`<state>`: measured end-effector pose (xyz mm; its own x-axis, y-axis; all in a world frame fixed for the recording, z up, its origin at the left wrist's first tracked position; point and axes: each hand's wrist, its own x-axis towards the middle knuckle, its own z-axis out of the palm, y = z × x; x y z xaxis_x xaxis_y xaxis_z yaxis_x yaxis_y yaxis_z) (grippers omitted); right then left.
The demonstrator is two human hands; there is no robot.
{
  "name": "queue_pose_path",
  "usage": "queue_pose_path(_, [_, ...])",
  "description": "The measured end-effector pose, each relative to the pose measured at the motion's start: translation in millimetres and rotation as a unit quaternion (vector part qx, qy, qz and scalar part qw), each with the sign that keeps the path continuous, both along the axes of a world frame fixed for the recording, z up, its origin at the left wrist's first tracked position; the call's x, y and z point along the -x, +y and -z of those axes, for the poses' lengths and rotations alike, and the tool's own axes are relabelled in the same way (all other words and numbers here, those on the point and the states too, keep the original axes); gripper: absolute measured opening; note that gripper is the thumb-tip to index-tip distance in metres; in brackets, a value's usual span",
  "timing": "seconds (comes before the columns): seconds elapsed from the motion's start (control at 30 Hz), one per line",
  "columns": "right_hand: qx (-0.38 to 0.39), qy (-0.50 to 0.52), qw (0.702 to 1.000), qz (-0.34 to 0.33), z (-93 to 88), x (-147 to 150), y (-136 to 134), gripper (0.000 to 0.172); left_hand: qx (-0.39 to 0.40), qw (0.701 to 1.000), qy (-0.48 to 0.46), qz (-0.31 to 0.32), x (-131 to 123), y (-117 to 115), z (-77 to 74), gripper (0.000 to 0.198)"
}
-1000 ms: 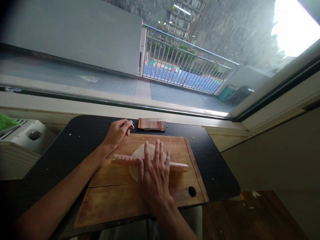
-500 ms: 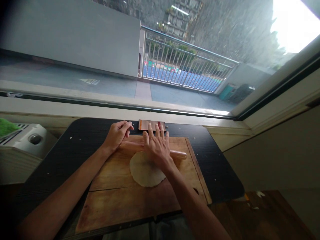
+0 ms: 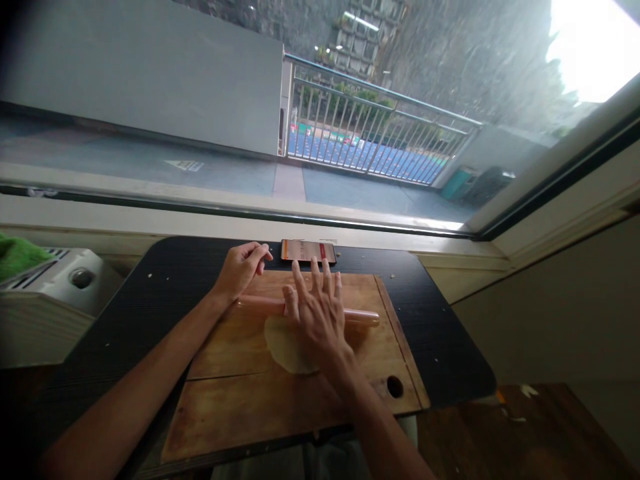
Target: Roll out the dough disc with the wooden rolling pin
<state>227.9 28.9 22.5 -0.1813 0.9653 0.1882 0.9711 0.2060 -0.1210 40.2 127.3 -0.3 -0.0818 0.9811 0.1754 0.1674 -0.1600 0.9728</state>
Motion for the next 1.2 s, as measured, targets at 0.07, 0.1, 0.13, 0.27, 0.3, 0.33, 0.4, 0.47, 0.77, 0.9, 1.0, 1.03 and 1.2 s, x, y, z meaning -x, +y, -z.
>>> queue_pose_path(0.07, [-0.003,0.005,1.0,0.013,-2.6,-1.5,25.8,0.062,0.002,1.0,0.001,0.003,0.3,0.6,0.5,0.042])
queue_pose_path(0.1, [0.006,0.006,1.0,0.016,-4.0,-2.2,37.4,0.063,0.003,1.0,0.002,0.006,0.6,0.9,1.0,0.042])
queue_pose_path(0.13, [0.014,0.009,1.0,0.012,-5.3,-3.2,47.6,0.063,0.004,1.0,0.002,0.008,0.8,1.3,1.5,0.042])
queue_pose_path(0.27, [0.054,0.038,0.998,-0.004,-7.5,-7.3,71.2,0.063,0.009,1.0,0.003,0.007,1.6,1.9,2.6,0.041])
queue_pose_path(0.3, [0.06,0.042,0.997,-0.004,-7.5,-7.8,72.7,0.064,0.009,1.0,0.001,0.006,1.7,1.8,2.5,0.041])
queue_pose_path(0.33, [0.062,0.041,0.997,-0.004,-7.3,-8.0,72.4,0.064,0.01,1.0,-0.002,0.006,1.7,1.7,2.2,0.041])
queue_pose_path(0.4, [0.057,0.029,0.998,-0.003,-6.9,-6.7,66.7,0.063,0.01,1.0,-0.007,0.008,1.6,1.3,1.6,0.041])
queue_pose_path(0.47, [0.047,0.012,0.999,-0.002,-6.4,-3.9,55.0,0.063,0.007,1.0,-0.008,0.007,1.2,1.1,1.0,0.041])
queue_pose_path(0.77, [0.016,0.005,1.0,-0.021,0.4,2.0,-14.3,0.062,-0.004,1.0,-0.002,0.003,-0.2,1.0,1.5,0.042])
queue_pose_path(0.9, [0.013,-0.009,0.999,-0.045,0.4,-0.6,-7.1,0.061,-0.004,1.0,-0.004,0.003,0.3,0.9,1.1,0.041])
queue_pose_path(1.0, [0.0,-0.02,0.999,-0.04,-3.4,-0.2,15.9,0.06,0.002,1.0,-0.012,0.006,1.4,2.0,0.8,0.04])
queue_pose_path(1.03, [-0.004,-0.024,0.999,-0.04,-4.9,0.2,24.6,0.06,0.003,1.0,-0.019,0.007,1.9,2.5,0.8,0.04])
queue_pose_path(1.2, [-0.003,-0.035,0.997,-0.064,-7.9,-0.6,53.9,0.063,0.003,0.999,-0.042,0.012,3.6,3.3,1.2,0.04])
